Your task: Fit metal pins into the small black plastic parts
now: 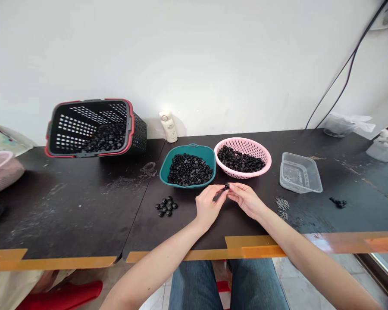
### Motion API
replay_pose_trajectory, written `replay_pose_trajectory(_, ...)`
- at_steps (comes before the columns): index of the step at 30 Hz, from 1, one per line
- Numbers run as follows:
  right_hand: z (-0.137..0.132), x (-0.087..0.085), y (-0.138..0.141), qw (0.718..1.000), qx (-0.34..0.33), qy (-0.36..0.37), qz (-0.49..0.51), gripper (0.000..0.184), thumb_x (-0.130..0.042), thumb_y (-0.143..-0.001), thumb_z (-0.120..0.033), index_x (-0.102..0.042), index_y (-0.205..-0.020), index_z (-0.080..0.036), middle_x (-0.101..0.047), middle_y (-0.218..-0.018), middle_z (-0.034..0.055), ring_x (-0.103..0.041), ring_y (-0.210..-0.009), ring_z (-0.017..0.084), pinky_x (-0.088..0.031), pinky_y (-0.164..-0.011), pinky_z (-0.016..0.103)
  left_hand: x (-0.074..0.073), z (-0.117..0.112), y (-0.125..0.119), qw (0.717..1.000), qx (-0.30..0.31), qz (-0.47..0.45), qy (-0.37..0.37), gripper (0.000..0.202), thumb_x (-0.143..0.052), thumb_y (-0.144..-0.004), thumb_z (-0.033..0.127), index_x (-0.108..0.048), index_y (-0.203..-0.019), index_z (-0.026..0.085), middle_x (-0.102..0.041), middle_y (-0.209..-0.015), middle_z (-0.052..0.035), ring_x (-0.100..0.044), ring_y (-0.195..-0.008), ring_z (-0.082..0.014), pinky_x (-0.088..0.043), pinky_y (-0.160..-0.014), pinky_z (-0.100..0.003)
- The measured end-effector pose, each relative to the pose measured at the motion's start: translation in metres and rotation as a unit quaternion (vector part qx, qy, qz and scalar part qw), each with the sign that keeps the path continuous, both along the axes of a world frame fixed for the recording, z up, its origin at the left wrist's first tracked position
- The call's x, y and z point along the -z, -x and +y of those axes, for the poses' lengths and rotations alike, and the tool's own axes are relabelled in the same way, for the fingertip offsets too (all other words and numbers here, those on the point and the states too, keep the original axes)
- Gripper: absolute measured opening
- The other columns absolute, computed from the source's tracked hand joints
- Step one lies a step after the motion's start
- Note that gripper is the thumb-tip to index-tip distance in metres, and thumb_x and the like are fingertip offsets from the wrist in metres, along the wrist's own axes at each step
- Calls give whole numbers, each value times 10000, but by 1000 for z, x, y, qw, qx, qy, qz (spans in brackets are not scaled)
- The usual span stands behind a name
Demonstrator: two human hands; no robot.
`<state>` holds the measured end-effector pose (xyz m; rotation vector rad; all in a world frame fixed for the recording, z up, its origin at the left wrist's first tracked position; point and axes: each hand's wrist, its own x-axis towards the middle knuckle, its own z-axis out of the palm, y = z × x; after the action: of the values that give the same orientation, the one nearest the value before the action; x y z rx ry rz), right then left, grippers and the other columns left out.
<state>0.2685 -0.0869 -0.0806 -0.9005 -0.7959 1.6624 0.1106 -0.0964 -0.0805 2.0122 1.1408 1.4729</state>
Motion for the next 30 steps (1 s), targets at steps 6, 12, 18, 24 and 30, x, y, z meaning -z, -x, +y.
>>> replay_pose_trajectory(6, -1, 0, 1, 1000, -2, 1, 8, 174, -777, -688, -311, -736, -809, -193, -726, -804, 12, -665, -742, 109, -527, -774, 232, 2, 1, 0, 1000, -3, 8, -20, 181, -592, -846, 240, -649, -1015, 208, -670, -957, -46, -636, -795, -138, -576, -736, -284)
replay_pose_trajectory(12, -4, -4, 2, 1000, -7, -8, -15, 203, -771, -691, -327, -731, -832, -187, -718, -807, 20, -656, -736, 116, -520, -779, 261, 1, 2, 1, 999, -5, 15, -30, 169, -605, -840, 227, -660, -999, 214, -668, -980, -51, -637, -900, -166, -562, -796, -309)
replay_pose_trajectory(18, -6, -7, 3, 998, -54, -8, 14, 184, -782, -677, -246, -720, -836, -178, -702, -835, 17, -643, -763, 119, -511, -794, 273, 0, 4, 1, 997, -3, 37, -68, 124, -626, -828, 220, -676, -942, 219, -682, -922, -37, -631, -875, -165, -537, -793, -317)
replay_pose_trajectory(24, -4, -5, 1, 997, -59, -2, 46, 188, -734, -738, -287, -731, -894, -183, -718, -894, 42, -641, -810, 127, -499, -802, 253, -1, 6, 1, 999, 23, 24, -35, 393, -653, -809, 266, -569, -1190, 221, -665, -1025, -58, -632, -853, -160, -539, -819, -341)
replay_pose_trajectory(30, -5, -7, 2, 997, -62, -18, 42, 163, -734, -733, -281, -725, -873, -197, -705, -878, 19, -642, -802, 124, -503, -828, 276, -2, 7, 3, 997, 18, 23, -74, 194, -630, -827, 205, -665, -1017, 221, -688, -974, -42, -629, -912, -165, -525, -827, -328)
